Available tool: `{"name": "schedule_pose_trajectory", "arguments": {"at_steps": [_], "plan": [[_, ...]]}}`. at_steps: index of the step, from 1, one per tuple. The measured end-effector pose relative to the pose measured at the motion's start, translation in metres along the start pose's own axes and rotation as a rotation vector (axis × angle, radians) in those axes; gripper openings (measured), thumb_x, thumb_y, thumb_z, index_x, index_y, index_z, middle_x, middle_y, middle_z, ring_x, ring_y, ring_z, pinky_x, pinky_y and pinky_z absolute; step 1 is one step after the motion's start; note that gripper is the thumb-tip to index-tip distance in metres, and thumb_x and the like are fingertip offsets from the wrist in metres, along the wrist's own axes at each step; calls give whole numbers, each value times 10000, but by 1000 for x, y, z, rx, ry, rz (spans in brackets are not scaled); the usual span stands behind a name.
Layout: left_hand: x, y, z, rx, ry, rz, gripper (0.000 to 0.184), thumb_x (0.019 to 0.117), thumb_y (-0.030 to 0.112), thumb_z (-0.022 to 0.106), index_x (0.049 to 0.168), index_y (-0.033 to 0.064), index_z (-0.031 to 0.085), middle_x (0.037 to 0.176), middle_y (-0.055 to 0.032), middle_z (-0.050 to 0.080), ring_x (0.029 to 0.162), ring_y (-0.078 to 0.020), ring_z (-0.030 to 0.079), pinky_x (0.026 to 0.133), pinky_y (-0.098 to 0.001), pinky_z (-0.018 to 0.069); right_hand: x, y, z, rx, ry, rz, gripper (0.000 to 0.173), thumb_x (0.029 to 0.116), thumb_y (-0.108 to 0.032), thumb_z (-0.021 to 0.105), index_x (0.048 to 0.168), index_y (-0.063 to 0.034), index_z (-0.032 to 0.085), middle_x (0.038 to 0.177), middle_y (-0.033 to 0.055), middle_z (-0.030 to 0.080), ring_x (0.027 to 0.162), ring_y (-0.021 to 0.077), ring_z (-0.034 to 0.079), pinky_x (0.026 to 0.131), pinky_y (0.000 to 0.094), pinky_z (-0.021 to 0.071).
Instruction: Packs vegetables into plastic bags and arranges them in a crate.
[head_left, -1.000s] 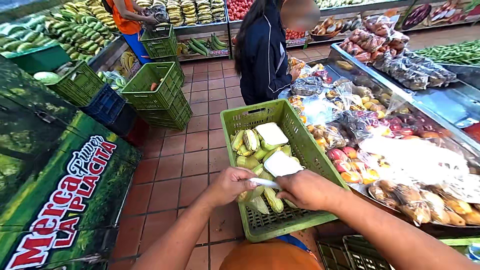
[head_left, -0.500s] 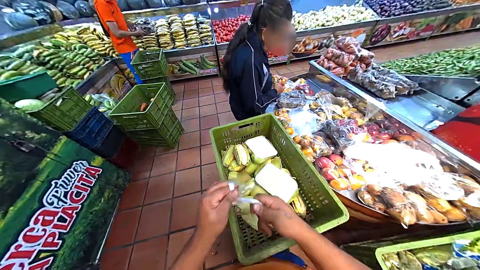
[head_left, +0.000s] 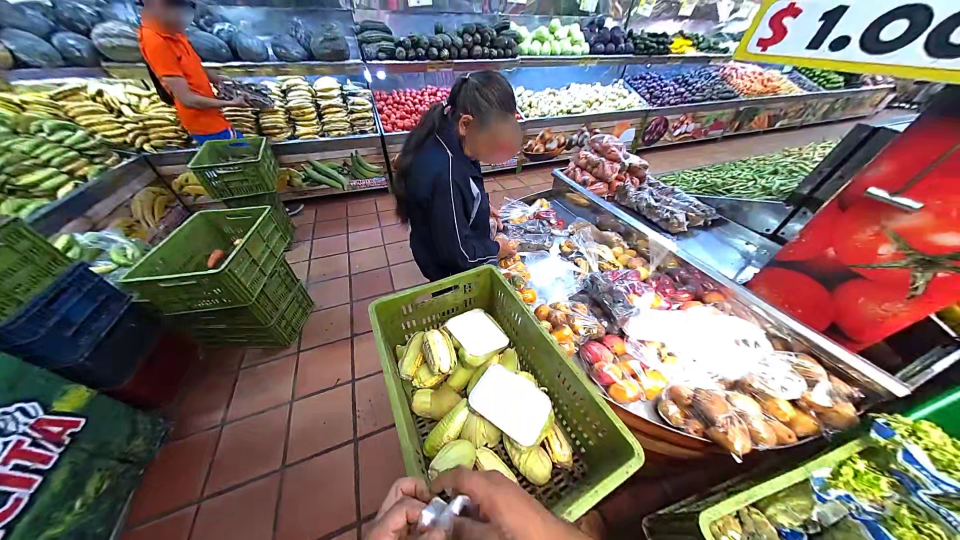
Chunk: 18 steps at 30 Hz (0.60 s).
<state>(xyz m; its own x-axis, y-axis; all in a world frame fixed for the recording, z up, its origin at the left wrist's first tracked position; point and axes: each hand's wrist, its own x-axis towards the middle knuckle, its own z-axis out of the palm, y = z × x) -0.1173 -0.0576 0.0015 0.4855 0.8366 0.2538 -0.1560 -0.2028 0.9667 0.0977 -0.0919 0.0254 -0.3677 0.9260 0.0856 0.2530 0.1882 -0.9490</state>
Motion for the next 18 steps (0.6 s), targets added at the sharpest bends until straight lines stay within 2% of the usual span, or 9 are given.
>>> {"name": "schedule_pose_trajectory", "arguments": {"at_steps": [2,4,5,7,9,12,14,16,18], "plan": [[3,3,-4,21,-49,-2,132,906,176,779,881,95,678,1190,-31,590,1111,-101,571,900,-267,543,-2,4,4,-130,28,-72,358,1023,-192,608,1373,-115,617,958,128,731,776,236,702,723,476,594],[4,1,-8,-4,-97,-1,129,913,204,778,891,122,680,1221,-11,574,1133,-87,552,919,-261,525,-4,4,0,-209,28,-174,283,1041,-207,581,1287,-112,683,1032,105,752,900,225,730,816,483,599],[5,-1,-9,-27,-116,7,120,915,210,777,897,138,683,1223,3,575,1138,-84,547,929,-264,517,-2,3,-3,-213,9,-207,261,1041,-200,570,1245,-104,702,1027,104,751,908,226,727,819,483,594],[6,-4,-8,-54,-137,38,96,914,217,779,918,170,696,1205,21,593,1144,-95,556,957,-282,513,0,-4,-10,-143,-52,-207,204,1024,-175,585,1111,-58,728,939,114,735,840,222,706,762,463,577],[6,-7,-4,-66,-109,73,74,921,221,771,940,189,707,1150,23,653,1120,-125,609,963,-318,538,-3,-14,-13,-56,-110,-90,232,1017,-212,597,996,-9,707,815,118,681,712,214,642,657,438,520],[6,-8,2,-16,2,103,69,941,180,741,988,216,706,1020,60,721,939,-69,692,815,-250,598,-8,-27,-9,84,-120,62,231,988,-200,627,1067,11,680,805,110,652,649,183,601,600,396,508],[2,-5,11,69,71,142,119,910,108,743,978,196,702,992,63,737,874,-43,703,759,-224,608,-14,-29,1,137,-85,-31,215,963,-163,652,1037,37,682,764,112,647,636,169,597,600,378,504],[-1,-1,22,167,126,181,91,898,147,748,942,167,671,946,63,731,835,-24,696,733,-216,604,-18,-29,9,135,-115,-151,233,959,-153,657,1053,60,671,711,107,625,605,165,575,592,370,500],[-1,1,28,183,151,192,103,893,181,763,927,164,668,916,67,736,812,-17,698,719,-213,603,-22,-29,8,45,-119,-266,211,971,-121,613,1055,60,679,723,119,627,622,193,582,610,395,497]]}}
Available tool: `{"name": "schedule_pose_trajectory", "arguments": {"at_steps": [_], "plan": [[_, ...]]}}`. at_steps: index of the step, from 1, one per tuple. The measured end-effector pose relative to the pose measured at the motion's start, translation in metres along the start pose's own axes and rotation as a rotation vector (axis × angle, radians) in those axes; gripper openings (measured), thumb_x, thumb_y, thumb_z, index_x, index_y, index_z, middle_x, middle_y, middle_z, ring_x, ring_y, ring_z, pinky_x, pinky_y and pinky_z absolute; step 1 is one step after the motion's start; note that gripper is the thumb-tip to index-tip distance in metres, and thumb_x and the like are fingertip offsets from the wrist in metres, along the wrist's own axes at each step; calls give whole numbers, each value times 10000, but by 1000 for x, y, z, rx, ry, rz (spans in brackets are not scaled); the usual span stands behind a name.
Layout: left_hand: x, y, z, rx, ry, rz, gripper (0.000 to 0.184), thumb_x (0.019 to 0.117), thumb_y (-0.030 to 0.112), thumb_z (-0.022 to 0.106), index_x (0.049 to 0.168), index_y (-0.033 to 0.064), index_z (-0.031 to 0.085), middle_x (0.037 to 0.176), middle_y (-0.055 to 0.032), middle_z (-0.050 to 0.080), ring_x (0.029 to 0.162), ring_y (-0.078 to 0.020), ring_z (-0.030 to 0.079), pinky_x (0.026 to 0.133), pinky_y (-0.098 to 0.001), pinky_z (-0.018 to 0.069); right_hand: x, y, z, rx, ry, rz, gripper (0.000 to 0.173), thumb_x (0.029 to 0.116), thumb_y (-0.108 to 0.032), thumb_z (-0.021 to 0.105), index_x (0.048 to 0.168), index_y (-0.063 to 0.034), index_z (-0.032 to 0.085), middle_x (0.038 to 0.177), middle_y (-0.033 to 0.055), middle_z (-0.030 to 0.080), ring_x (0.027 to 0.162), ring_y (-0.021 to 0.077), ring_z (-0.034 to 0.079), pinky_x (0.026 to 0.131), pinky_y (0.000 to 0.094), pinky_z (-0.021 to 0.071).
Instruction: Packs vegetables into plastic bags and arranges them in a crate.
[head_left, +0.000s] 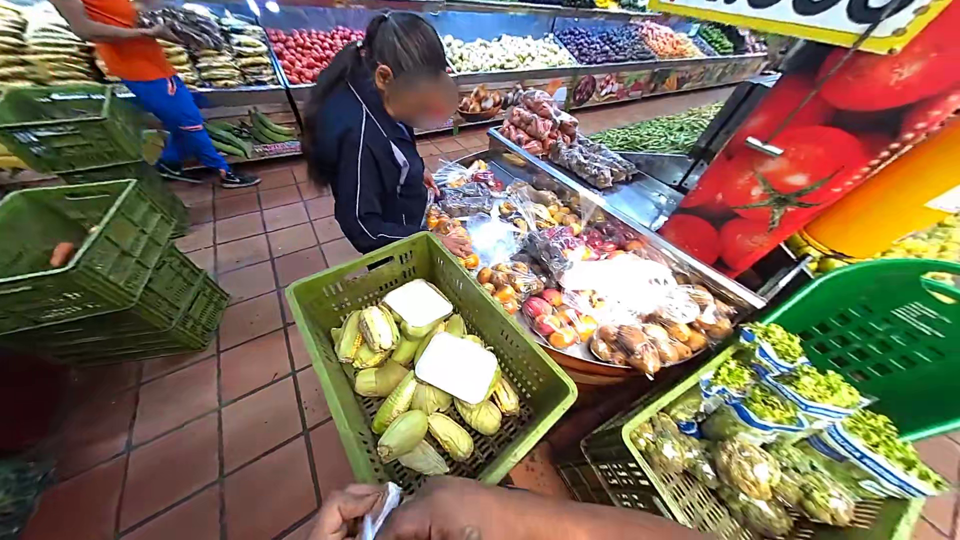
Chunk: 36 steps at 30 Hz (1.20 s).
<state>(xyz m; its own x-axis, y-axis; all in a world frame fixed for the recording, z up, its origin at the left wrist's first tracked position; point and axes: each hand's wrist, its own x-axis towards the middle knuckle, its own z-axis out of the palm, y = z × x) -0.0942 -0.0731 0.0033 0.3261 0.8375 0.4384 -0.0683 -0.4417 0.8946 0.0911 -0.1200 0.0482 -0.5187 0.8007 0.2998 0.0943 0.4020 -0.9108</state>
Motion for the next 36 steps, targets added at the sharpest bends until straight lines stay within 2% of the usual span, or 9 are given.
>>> {"name": "schedule_pose_trajectory", "arguments": {"at_steps": [2,5,6,11,14,17,21,25,36], "plan": [[-1,1,-5,-26,-39,-13,102,892,142,752,945,161,668,946,64,741,843,-23,699,751,-220,601,-6,1,-3,-211,84,-66,207,1012,-117,572,1098,-9,726,885,130,717,787,232,695,723,440,573],[2,-1,-11,-54,-99,-40,127,882,95,741,961,132,648,964,50,742,857,-35,702,766,-244,606,-9,-3,0,-424,226,-1,312,1041,-183,574,1335,-148,672,1051,137,645,868,249,662,704,423,576],[3,-1,-11,-70,-126,-45,127,884,94,742,961,135,649,967,50,743,859,-37,703,765,-247,606,-8,-5,1,-450,236,38,321,1039,-200,579,1345,-178,674,1080,139,623,884,252,649,699,421,572],[5,5,-11,-167,-319,-35,93,970,142,709,1046,195,701,1033,35,750,935,-93,719,837,-309,618,-10,16,0,-186,534,92,161,1019,-120,582,1021,-20,708,989,94,692,913,178,670,809,368,583],[1,-2,-11,-350,-557,16,180,1006,273,627,1140,163,675,1094,-60,718,1057,-219,693,952,-445,575,-10,19,0,190,680,210,193,1033,-129,553,951,-7,677,752,32,645,607,86,585,561,277,511],[-14,-3,-11,-453,-537,-31,450,1009,590,499,1107,192,685,1074,-38,718,1073,-217,674,972,-436,546,-14,15,5,210,636,151,209,1040,-129,546,928,-3,670,750,27,643,625,74,593,577,265,518],[-21,8,-3,-390,-248,-178,174,1035,310,610,1078,173,709,980,-49,740,876,-160,719,792,-336,616,-18,10,8,210,668,27,203,1047,-142,556,930,-32,680,796,27,656,665,58,599,607,243,530],[-20,12,7,-299,-228,-160,141,1024,240,634,1086,119,671,930,-48,732,773,-107,699,684,-265,602,-18,4,5,209,671,-59,200,1056,-184,569,952,-72,698,818,21,665,686,53,613,624,231,545],[-14,10,24,-204,-420,20,246,1044,205,583,982,1,706,928,-106,715,909,-168,690,846,-339,586,-40,-26,-11,220,782,-77,146,1027,-272,634,1046,-207,763,887,-36,726,711,39,659,631,204,569]]}}
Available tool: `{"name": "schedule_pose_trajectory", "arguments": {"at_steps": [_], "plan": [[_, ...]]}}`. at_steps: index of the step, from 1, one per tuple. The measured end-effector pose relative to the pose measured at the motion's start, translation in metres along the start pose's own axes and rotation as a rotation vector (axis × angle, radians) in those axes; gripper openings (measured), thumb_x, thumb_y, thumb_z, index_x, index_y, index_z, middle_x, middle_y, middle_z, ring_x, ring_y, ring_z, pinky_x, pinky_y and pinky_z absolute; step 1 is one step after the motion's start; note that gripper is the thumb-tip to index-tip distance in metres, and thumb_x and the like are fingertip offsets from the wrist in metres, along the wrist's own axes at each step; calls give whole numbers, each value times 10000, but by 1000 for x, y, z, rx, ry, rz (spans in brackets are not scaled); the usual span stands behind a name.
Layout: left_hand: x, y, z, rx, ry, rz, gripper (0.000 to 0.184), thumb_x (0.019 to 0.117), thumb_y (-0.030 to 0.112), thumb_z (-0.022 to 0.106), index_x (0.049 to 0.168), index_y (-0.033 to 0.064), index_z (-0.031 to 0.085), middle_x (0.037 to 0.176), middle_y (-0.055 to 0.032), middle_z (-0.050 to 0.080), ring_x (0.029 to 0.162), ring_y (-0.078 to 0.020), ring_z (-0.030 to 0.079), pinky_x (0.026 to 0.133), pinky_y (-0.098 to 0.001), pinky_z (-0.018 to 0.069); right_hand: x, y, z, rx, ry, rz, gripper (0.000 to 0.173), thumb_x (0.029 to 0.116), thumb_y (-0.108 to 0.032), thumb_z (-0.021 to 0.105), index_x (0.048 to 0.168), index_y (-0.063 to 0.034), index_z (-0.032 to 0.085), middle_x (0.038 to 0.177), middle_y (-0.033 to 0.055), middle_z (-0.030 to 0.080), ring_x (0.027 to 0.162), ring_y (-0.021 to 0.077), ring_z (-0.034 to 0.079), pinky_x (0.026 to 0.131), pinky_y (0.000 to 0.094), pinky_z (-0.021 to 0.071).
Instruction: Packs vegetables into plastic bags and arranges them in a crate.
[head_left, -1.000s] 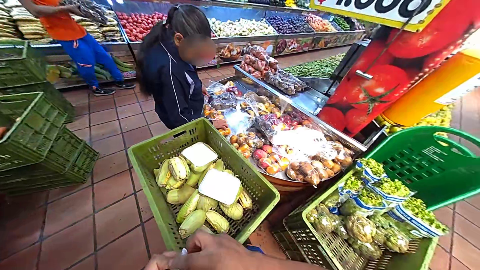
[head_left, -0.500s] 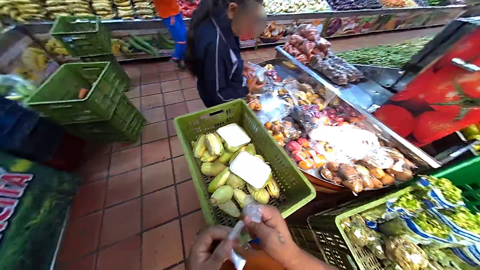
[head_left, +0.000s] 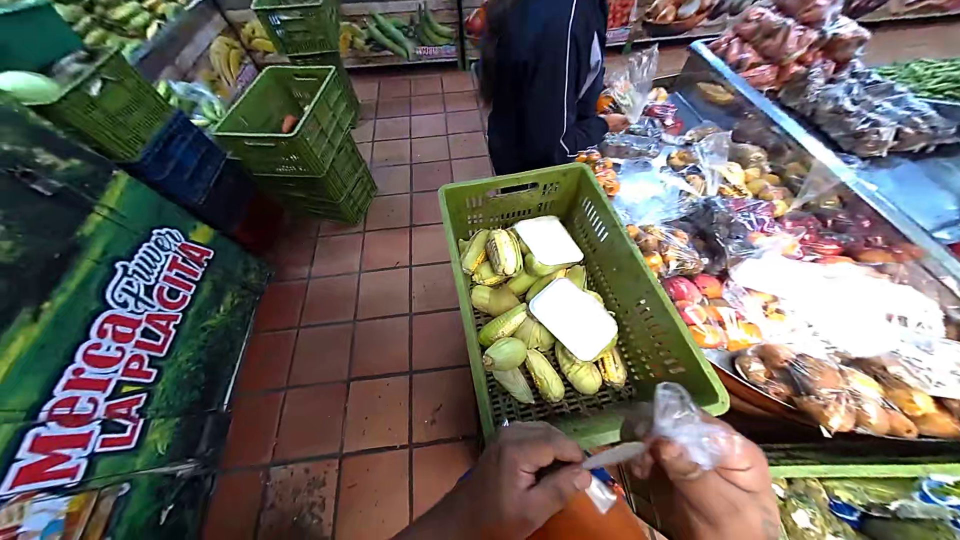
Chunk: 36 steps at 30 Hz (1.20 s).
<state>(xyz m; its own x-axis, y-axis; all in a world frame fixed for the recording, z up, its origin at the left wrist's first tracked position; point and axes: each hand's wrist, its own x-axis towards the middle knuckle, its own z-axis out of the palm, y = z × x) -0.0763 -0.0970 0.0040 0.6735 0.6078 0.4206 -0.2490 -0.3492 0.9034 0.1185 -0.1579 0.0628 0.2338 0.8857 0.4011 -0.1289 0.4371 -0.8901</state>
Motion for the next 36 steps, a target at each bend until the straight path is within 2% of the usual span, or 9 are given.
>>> {"name": "schedule_pose_trajectory", "arguments": {"at_steps": [10,14,17,20,22,25,28,30,36], "plan": [[3,-1,2,-21,-2,-26,281,1059,231,560,995,-8,694,913,-102,699,840,-127,667,774,-289,577,13,3,-8,81,100,86,171,1019,-272,649,1013,-131,746,782,18,699,607,75,641,571,227,574],[1,0,-4,-89,93,-96,279,1068,229,549,1002,-6,685,866,-63,682,753,-73,634,682,-244,558,13,13,-8,-5,32,264,355,1051,-357,583,1288,-93,582,828,111,666,618,169,623,563,284,562],[3,3,-10,-96,220,-200,248,1069,200,541,1045,3,690,874,-34,695,765,-63,651,697,-242,568,-1,21,-5,-166,-164,346,535,969,-419,693,1380,-145,487,974,63,721,777,175,698,684,333,606],[5,1,-15,-130,264,-248,241,1071,189,533,1071,-12,666,882,-51,683,777,-92,654,710,-267,574,-10,35,0,-410,-337,203,412,938,-374,759,1256,-131,664,1079,34,670,881,123,665,724,285,610],[4,1,-14,-165,282,-264,224,1059,185,561,1152,-14,604,931,-76,687,817,-129,673,744,-301,589,-8,41,3,-515,-313,98,203,977,-296,719,1121,-153,740,1006,6,695,844,86,661,716,249,592],[0,0,-13,-89,270,-177,402,1018,222,655,1337,30,504,1095,-108,693,952,-191,706,844,-364,620,2,38,2,-504,-336,87,165,1009,-292,671,1021,-146,747,907,-15,680,789,66,637,694,237,566],[-2,2,-19,168,185,-25,306,985,251,700,1223,62,667,1150,-83,663,1056,-151,657,908,-324,594,8,30,2,-393,-390,228,183,1008,-283,657,972,-120,730,861,-8,656,739,65,606,649,232,531],[0,8,-22,257,162,-14,188,960,190,709,1082,49,735,1091,-75,695,1004,-115,673,853,-273,603,11,25,1,-243,-424,356,223,1008,-288,658,928,-87,711,814,3,630,681,67,572,591,230,489],[-3,24,-29,285,56,14,169,981,199,684,922,52,743,1004,-59,711,933,-99,678,799,-248,598,20,11,-5,-227,-724,531,273,959,-357,724,861,-105,683,796,-16,605,692,55,558,602,240,466]]}}
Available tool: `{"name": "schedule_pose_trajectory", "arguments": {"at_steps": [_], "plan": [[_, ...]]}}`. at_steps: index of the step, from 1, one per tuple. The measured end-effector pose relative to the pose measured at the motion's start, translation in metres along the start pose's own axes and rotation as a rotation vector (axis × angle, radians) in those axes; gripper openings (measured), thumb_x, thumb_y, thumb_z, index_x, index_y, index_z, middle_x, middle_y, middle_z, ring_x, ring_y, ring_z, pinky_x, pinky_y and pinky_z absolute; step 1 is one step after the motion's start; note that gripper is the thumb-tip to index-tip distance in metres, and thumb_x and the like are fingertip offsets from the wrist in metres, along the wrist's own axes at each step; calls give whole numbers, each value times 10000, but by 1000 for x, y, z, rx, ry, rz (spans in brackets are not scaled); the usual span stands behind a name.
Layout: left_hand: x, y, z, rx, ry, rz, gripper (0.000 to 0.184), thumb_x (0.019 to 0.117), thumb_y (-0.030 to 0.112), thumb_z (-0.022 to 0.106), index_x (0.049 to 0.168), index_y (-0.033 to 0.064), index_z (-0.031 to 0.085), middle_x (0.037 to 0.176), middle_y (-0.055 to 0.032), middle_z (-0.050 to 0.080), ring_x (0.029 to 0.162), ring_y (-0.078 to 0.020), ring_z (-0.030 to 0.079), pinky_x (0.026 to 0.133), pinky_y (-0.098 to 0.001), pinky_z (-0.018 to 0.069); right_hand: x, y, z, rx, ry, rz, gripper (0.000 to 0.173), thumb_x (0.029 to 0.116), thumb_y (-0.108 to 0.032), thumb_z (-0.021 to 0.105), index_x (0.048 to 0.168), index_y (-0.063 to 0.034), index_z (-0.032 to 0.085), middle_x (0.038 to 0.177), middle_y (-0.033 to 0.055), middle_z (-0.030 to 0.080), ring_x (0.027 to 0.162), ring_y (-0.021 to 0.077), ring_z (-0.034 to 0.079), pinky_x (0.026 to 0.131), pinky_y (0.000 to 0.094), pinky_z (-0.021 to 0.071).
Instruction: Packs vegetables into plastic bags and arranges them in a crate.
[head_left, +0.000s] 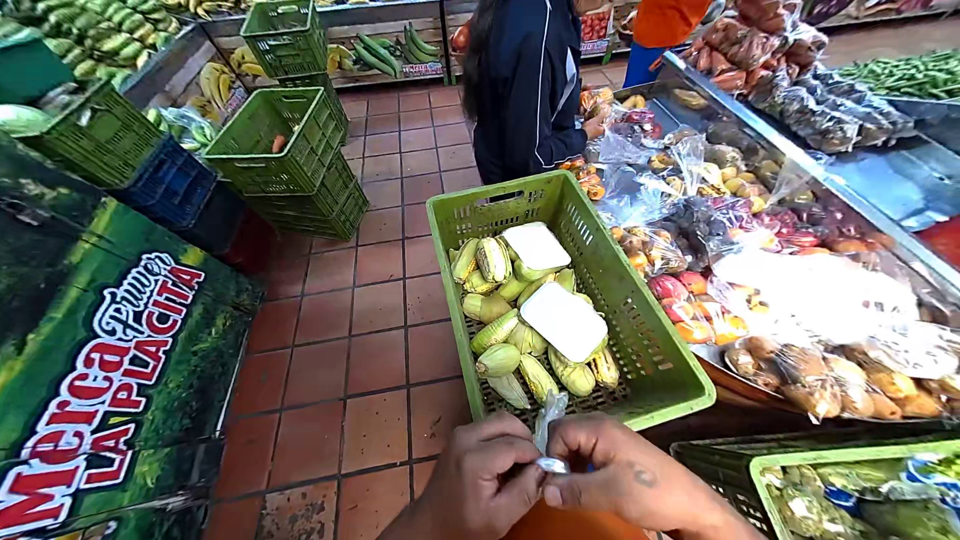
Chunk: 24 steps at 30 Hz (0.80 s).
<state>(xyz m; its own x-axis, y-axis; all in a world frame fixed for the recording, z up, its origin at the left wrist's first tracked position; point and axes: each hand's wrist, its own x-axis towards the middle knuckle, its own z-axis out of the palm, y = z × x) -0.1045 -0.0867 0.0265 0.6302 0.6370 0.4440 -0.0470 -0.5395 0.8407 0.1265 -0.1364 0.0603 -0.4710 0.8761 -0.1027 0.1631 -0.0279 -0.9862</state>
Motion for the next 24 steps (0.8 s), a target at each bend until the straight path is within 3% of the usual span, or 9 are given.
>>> {"name": "schedule_pose_trajectory", "arguments": {"at_steps": [2,5,7,9,11,14,18,24], "plan": [[-2,6,2,-105,-1,-91,184,991,200,652,917,50,730,997,-60,696,946,-106,664,802,-256,584,-1,-1,2,-21,-1,5,229,941,-315,739,874,-107,671,836,-6,605,726,62,565,626,244,477],[-2,14,4,-394,50,-328,180,982,185,616,901,60,716,972,-42,657,950,-113,619,812,-269,537,-1,1,17,62,202,3,144,927,-225,746,902,-97,684,846,1,640,704,67,594,613,248,511],[-2,13,4,-551,100,-433,162,966,161,600,886,71,709,986,-30,643,966,-115,602,842,-282,514,3,6,31,110,371,-8,107,942,-159,703,1014,-82,687,822,17,675,652,105,629,568,283,547],[0,12,5,-631,159,-485,154,984,149,599,934,51,707,1049,-65,655,1007,-146,621,881,-320,535,8,11,41,56,536,-12,219,968,-198,694,1151,-98,627,817,-1,680,647,119,641,558,301,563],[4,11,5,-673,240,-527,153,992,126,597,977,19,705,1058,-103,671,972,-167,647,858,-341,564,10,15,43,-82,678,-36,234,962,-286,723,1076,-125,597,795,-36,653,641,91,629,553,277,563],[9,10,5,-704,347,-606,154,983,94,594,997,-21,695,974,-141,692,889,-182,672,826,-361,582,7,15,37,-223,691,-72,150,964,-309,714,922,-166,700,836,-55,652,699,61,624,606,246,559],[12,10,10,-662,403,-617,134,961,74,625,954,-30,710,951,-150,698,866,-187,677,803,-355,587,8,10,38,-293,602,-84,177,983,-336,696,927,-180,760,888,-66,684,775,37,653,660,222,581],[12,12,13,-606,430,-608,130,928,93,668,844,5,715,1011,-131,679,941,-187,656,831,-338,571,14,-1,41,-413,647,37,238,946,-451,703,918,-221,759,811,-118,649,682,-12,598,589,187,528]]}}
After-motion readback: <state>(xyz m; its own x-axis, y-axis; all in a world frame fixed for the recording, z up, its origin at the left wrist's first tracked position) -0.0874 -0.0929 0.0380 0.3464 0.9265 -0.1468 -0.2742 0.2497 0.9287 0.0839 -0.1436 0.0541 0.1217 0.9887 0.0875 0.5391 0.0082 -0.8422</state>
